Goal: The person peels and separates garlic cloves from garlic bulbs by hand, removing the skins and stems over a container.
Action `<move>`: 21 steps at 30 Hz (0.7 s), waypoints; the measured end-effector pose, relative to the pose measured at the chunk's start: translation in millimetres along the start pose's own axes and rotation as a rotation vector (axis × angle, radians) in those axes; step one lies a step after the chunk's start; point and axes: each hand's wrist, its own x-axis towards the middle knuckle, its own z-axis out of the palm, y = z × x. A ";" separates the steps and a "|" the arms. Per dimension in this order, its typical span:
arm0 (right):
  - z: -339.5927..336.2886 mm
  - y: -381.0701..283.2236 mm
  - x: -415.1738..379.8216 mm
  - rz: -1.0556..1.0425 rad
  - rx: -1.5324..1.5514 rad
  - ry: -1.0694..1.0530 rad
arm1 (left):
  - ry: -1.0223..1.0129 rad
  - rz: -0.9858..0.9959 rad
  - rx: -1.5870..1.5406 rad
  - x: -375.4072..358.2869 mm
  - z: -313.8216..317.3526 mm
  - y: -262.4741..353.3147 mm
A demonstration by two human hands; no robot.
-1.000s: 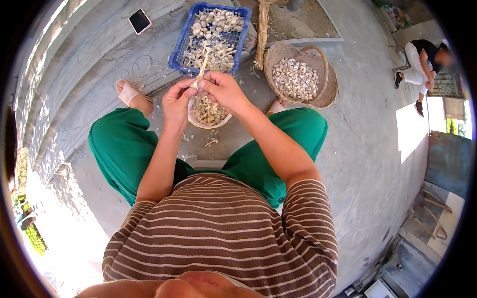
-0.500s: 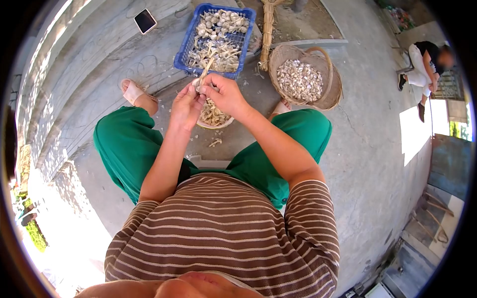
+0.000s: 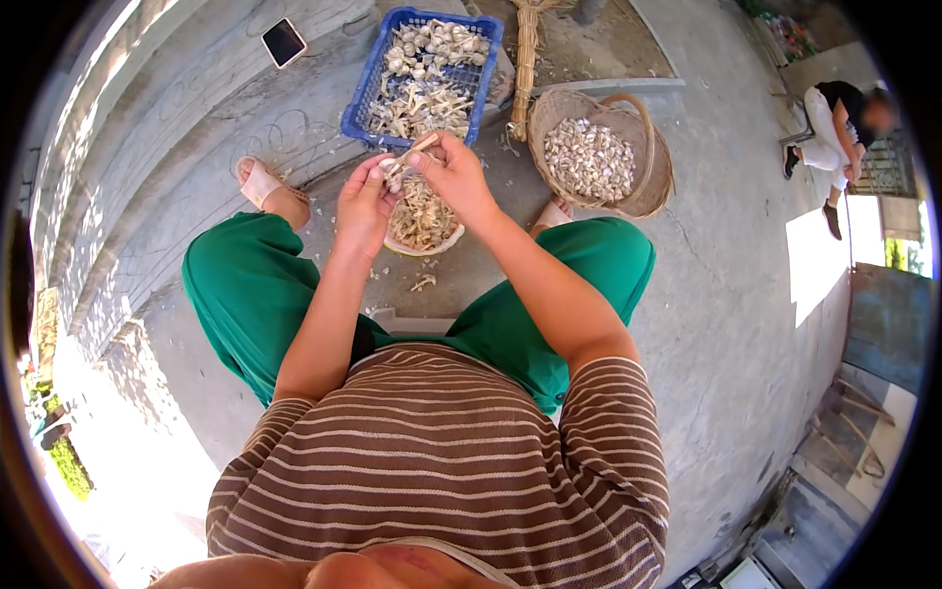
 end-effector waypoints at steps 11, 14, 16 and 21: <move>20.8 -2.8 -19.3 -0.731 -0.915 -0.154 | 0.163 -0.118 -0.154 5.6 -8.5 -5.9; 20.4 0.6 -20.9 -0.669 -1.009 -0.297 | 0.086 -0.105 -0.151 8.8 -18.8 -7.2; 16.9 -11.9 -16.9 -0.497 -0.895 -0.413 | 0.046 -0.096 -0.127 4.7 -10.3 -1.4; 7.1 -19.0 -8.7 -0.402 -0.784 -0.187 | 0.084 -0.110 -0.051 1.5 -1.4 -3.0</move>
